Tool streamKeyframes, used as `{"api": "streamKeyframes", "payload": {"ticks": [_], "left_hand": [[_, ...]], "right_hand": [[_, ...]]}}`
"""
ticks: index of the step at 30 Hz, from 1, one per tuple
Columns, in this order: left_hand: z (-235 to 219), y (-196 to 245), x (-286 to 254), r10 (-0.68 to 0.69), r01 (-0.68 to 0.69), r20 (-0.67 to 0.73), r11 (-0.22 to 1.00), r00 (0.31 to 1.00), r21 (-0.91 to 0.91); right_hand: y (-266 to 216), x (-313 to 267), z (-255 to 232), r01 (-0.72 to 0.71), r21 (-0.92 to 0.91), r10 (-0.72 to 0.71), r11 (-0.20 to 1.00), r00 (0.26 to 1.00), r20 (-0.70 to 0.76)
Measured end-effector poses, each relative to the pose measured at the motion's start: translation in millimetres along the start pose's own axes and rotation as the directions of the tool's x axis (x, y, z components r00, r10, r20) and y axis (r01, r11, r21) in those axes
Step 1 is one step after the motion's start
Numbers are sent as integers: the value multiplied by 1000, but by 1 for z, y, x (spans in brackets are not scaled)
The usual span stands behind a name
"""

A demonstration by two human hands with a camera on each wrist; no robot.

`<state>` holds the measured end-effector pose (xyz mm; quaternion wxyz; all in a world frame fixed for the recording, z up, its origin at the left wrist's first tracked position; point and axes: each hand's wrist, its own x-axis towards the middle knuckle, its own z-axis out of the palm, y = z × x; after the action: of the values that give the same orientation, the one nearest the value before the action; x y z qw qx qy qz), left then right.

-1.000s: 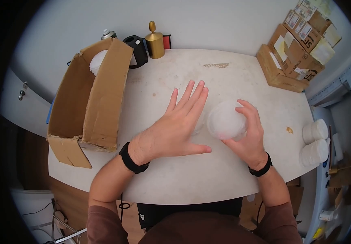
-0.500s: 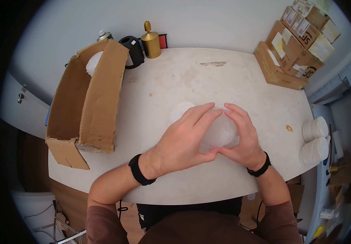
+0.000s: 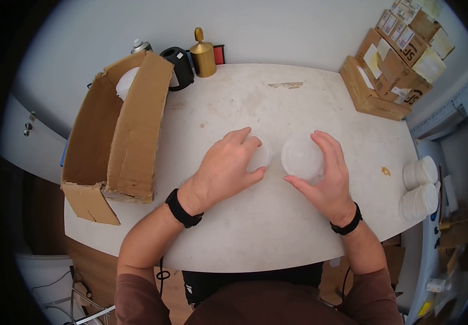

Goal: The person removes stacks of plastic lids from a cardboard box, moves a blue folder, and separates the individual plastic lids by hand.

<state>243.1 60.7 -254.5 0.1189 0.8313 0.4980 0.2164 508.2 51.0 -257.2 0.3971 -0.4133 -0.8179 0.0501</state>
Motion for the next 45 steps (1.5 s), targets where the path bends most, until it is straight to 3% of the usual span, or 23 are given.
{"api": "streamKeyframes", "payload": {"ticks": [3,12,14,21,23,24,26,27,29,34,36,45], "left_hand": [[-3,1,1,-5,4,-22,1000,1000,-5],[-18,5,1,-156,191,229,972,961,-138],[8,-14,-9,14,-12,119,1000,993,-18],[-1,-3,-12,-52,51,200,999,978,10],[-7,2,-13,-1,-24,133,983,991,181],[-12,6,-11,1,-25,135,983,991,181],[-22,18,-7,140,-126,-64,974,988,188],[-26,25,-7,139,-125,-62,974,988,188],[-28,38,-7,169,-171,-33,942,985,-290],[-5,52,-13,190,-203,-71,924,979,-326],[-4,52,-14,217,-240,-113,928,970,-284],[-7,60,-16,147,-185,-148,940,978,-288]], "right_hand": [[0,0,-1,3,1,-3,1000,1000,3],[0,0,-2,5,5,-5,1000,1000,4],[1,0,-1,7,7,-7,1000,1000,4],[-1,1,-1,33,29,-34,999,999,23],[-1,1,-2,38,44,-40,998,999,27],[-2,2,-3,59,69,-62,996,998,32],[-3,1,-4,76,96,-80,992,996,37],[-3,1,-4,107,120,-113,987,993,46],[-3,1,-4,139,144,-148,980,987,55],[-4,1,-1,277,207,-295,938,954,61],[-5,2,-1,287,203,-304,936,951,59],[-6,2,-3,242,170,-257,955,964,72]]}}
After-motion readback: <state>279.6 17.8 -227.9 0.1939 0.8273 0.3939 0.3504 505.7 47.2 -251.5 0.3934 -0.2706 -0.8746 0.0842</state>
